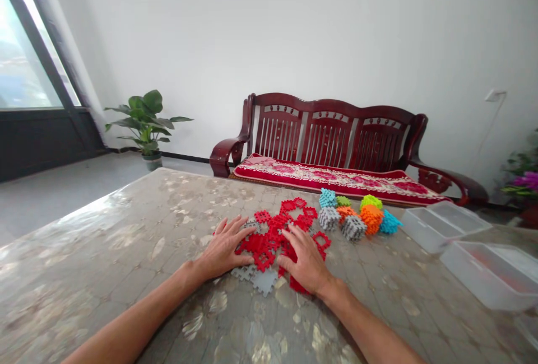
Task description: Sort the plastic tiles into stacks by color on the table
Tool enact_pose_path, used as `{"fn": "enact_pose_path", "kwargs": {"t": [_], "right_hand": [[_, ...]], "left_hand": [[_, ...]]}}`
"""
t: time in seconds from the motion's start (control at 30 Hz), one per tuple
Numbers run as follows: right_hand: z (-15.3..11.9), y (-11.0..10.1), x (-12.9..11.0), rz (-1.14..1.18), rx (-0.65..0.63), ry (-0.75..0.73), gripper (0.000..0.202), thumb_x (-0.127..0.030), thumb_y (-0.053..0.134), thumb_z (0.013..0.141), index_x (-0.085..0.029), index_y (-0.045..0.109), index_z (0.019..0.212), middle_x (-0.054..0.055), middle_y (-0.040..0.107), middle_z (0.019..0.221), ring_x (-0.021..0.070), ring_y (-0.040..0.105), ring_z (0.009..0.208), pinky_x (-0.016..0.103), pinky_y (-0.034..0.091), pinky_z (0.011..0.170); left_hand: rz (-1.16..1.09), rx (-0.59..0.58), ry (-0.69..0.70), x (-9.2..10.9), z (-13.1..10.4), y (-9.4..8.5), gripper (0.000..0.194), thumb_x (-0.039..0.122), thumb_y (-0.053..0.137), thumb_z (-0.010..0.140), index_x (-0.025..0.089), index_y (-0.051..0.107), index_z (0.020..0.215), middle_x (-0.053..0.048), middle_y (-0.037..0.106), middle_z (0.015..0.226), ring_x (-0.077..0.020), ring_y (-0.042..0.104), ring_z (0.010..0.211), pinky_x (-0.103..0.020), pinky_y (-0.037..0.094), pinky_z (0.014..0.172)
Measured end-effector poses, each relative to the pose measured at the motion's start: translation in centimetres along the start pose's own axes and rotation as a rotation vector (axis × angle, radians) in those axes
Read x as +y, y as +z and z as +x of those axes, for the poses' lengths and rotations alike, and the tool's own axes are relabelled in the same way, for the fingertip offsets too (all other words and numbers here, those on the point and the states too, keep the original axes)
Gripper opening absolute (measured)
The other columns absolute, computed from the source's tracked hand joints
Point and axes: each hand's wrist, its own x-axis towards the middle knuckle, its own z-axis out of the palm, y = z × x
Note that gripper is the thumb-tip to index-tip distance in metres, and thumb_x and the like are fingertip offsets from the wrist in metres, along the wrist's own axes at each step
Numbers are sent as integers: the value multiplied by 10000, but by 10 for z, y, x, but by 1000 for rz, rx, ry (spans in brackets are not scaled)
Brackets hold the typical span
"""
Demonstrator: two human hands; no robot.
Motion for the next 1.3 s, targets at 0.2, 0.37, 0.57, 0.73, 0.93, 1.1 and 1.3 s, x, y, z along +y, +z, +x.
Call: {"fn": "enact_pose_path", "kwargs": {"t": [0.2,0.37,0.57,0.73,0.93,1.1,1.3], "right_hand": [[22,2,49,-94,156,83,510,-433,450,955,-180,543,1388,156,502,1470,302,418,1391,538,337,1148],[23,11,58,-143,117,121,489,-385,436,954,-184,542,1387,139,535,1441,284,477,1344,495,367,1130],[16,12,54,-82,178,78,449,-387,429,961,-224,577,1352,99,577,1397,254,509,1307,467,387,1122],[15,9,57,-16,254,57,425,-388,398,976,-214,622,1293,106,624,1332,247,552,1255,474,414,1106],[14,8,52,-52,290,76,428,-385,396,978,-194,641,1272,117,633,1322,258,550,1257,482,400,1117],[16,8,51,19,186,80,450,-414,430,961,-206,620,1313,109,594,1392,254,529,1304,480,398,1126],[16,-4,49,289,263,125,475,-474,341,987,-217,688,1185,90,707,1216,237,635,1160,438,476,1045]], "left_hand": [[19,-16,-73,3,-31,15,1133,789,717,549,338,367,1527,-183,260,1626,-474,197,1477,-703,154,1148],[7,-65,-117,10,-27,18,1110,801,684,583,353,336,1537,-181,276,1621,-444,214,1485,-662,192,1161],[-91,-57,-47,0,1,13,1044,686,744,637,300,362,1529,-172,315,1605,-379,241,1493,-564,239,1188],[-179,86,-25,-17,14,16,871,622,681,755,245,421,1496,-168,373,1580,-342,283,1480,-522,266,1189],[-13,192,-444,-15,25,24,587,504,352,969,210,443,1469,-181,478,1503,-344,358,1441,-591,226,1161],[-94,139,-305,-8,43,25,556,468,318,974,206,486,1436,-141,525,1475,-283,438,1395,-465,326,1143],[-120,192,-332,-17,77,6,546,438,223,997,201,590,1325,-129,639,1346,-256,542,1295,-442,365,1118]]}}
